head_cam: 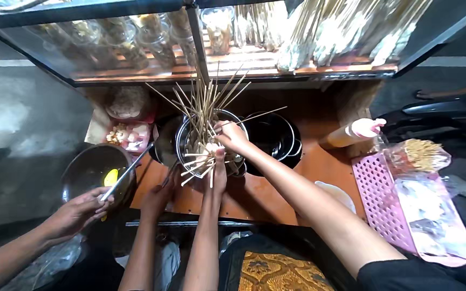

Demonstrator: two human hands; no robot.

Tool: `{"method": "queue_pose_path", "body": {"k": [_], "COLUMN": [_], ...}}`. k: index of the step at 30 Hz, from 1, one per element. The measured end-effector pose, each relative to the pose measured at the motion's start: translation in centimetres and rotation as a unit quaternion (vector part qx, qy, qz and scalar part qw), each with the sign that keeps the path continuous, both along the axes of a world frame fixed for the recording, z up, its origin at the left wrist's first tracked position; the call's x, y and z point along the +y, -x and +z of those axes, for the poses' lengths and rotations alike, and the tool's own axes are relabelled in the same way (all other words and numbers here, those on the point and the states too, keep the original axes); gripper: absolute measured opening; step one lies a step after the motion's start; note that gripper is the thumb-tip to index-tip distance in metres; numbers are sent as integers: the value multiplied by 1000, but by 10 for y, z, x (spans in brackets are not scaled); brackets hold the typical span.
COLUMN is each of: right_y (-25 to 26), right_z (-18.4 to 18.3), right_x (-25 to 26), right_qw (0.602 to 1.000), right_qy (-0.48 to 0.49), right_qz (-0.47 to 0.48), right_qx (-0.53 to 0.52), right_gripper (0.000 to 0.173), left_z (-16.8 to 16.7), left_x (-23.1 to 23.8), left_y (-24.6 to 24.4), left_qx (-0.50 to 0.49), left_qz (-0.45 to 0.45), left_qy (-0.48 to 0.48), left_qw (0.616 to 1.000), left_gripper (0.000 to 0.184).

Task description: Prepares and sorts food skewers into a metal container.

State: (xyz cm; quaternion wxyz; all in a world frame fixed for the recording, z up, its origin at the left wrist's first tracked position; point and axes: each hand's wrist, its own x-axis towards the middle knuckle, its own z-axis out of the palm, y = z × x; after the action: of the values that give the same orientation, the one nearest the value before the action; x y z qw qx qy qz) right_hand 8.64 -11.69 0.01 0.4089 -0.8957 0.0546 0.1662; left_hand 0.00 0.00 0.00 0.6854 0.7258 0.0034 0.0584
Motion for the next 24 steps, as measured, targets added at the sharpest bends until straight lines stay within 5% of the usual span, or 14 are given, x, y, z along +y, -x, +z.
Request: {"method": "queue_pose_path", "body": {"k": [15, 24], "right_y": [10, 8], "right_z": [17, 14], "right_x": [-4, -16], "right_qw": [999, 992], "right_qy": [-18, -49], "right_qz": [23, 58], "right_qx": [-35, -105], "right_gripper": [23, 23], "left_z": [14, 2], "left_x": [4, 14], "left_y": [-5, -17], "left_qx": [10, 25], "left_qz": [13, 50], "left_qy": [43, 15], "left_qw": [999, 998], "left_gripper": [18, 24]}}
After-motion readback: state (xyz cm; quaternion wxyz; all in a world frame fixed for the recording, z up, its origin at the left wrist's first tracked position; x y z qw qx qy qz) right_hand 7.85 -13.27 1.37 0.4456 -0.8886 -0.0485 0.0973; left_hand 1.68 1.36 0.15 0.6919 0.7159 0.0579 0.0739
